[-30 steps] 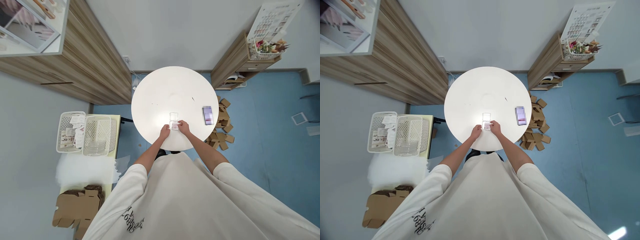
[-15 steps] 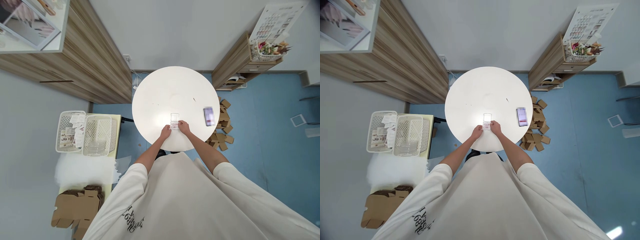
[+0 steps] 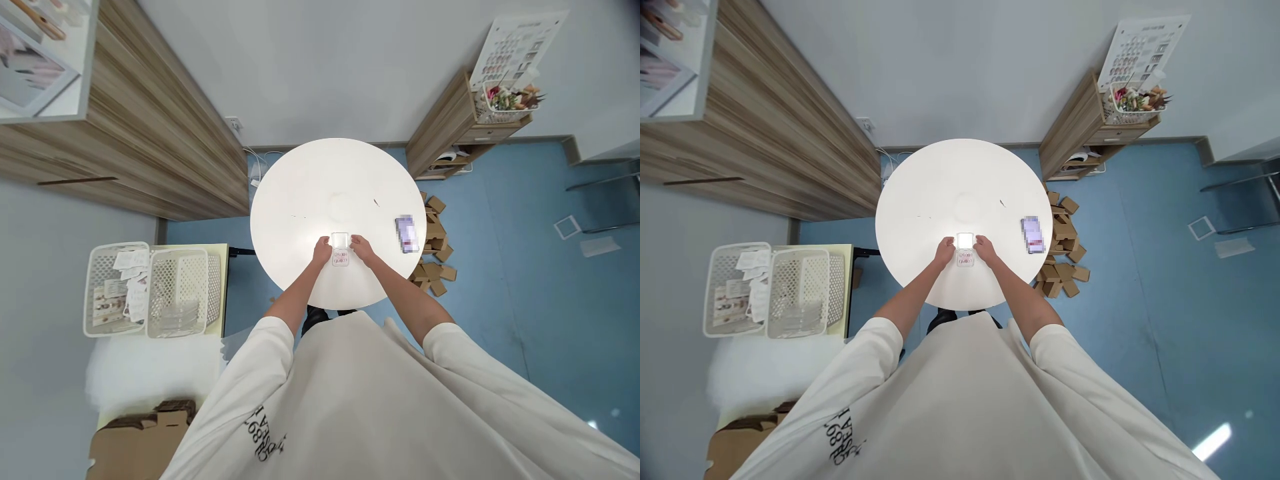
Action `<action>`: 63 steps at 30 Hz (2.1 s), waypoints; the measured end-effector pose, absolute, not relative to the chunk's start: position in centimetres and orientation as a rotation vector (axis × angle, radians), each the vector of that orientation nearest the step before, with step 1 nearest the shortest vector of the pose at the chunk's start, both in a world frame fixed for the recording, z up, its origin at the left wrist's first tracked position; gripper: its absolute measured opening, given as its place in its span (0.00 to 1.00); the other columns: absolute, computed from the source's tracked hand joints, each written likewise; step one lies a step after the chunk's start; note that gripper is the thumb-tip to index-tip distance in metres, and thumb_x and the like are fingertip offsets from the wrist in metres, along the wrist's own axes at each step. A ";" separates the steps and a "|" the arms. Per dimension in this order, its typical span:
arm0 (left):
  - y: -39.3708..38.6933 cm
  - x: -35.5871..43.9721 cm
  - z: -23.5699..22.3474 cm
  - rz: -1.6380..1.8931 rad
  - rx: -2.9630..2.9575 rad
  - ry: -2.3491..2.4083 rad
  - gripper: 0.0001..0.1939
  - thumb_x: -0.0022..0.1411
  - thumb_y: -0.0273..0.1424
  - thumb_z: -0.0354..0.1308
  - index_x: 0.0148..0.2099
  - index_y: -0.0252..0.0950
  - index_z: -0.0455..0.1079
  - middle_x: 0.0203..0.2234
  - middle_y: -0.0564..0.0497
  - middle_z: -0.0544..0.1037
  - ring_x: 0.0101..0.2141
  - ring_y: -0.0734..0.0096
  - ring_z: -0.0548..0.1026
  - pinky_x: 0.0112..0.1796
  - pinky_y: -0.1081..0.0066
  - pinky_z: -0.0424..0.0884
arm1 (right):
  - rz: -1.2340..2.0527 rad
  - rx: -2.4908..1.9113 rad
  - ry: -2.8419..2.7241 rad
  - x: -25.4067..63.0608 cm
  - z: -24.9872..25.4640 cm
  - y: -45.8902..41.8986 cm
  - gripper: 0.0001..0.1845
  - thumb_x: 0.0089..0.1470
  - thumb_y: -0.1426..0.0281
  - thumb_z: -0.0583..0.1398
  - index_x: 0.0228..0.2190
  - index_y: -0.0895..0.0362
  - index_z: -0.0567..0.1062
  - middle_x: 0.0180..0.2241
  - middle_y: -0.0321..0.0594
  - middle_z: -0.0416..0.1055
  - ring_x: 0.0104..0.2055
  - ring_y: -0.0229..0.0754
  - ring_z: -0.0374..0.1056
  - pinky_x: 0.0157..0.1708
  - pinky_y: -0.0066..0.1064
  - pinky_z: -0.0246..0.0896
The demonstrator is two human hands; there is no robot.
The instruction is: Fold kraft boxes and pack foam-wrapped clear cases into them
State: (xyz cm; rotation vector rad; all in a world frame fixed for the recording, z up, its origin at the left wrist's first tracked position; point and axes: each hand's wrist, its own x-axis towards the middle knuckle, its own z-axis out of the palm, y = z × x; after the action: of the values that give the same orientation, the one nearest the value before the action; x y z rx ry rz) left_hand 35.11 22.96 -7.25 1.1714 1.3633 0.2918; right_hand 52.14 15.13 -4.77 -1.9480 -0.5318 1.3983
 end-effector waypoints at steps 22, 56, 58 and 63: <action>24.5 34.2 -5.1 0.310 1.263 1.250 0.35 0.48 0.18 0.58 0.61 0.37 0.67 0.57 0.42 0.72 0.57 0.59 0.73 0.54 0.64 0.71 | 1.450 -1.835 -0.596 50.7 -0.9 16.5 0.31 0.64 0.50 0.52 0.62 0.50 0.66 0.64 0.41 0.64 0.60 0.46 0.65 0.56 0.36 0.65; 16.6 28.4 -5.5 -0.133 2.042 0.916 0.39 0.60 0.22 0.51 0.73 0.41 0.53 0.74 0.46 0.48 0.72 0.52 0.47 0.67 0.52 0.44 | 1.179 -2.275 -1.955 47.2 -4.6 9.6 0.42 0.59 0.70 0.50 0.72 0.58 0.45 0.74 0.47 0.39 0.73 0.57 0.39 0.66 0.52 0.46; 16.6 28.5 -5.4 -0.146 2.043 0.913 0.39 0.59 0.22 0.51 0.73 0.40 0.53 0.74 0.45 0.47 0.71 0.50 0.47 0.66 0.50 0.47 | 1.191 -2.280 -1.945 47.1 -4.5 9.7 0.43 0.59 0.71 0.50 0.72 0.58 0.45 0.74 0.46 0.39 0.74 0.57 0.38 0.66 0.52 0.46; 16.6 28.6 -5.2 -0.207 2.057 0.915 0.41 0.60 0.23 0.51 0.74 0.39 0.49 0.74 0.45 0.46 0.72 0.52 0.45 0.65 0.51 0.51 | 1.202 -2.302 -1.958 47.1 -4.3 10.0 0.42 0.59 0.71 0.50 0.72 0.58 0.45 0.74 0.47 0.39 0.73 0.57 0.39 0.65 0.52 0.48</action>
State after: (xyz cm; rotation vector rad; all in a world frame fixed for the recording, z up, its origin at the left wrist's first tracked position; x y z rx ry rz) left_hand 28.62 16.63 -5.18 2.0570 0.9152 -0.2075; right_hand 47.08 9.99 -4.32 -2.3017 -1.9584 1.2017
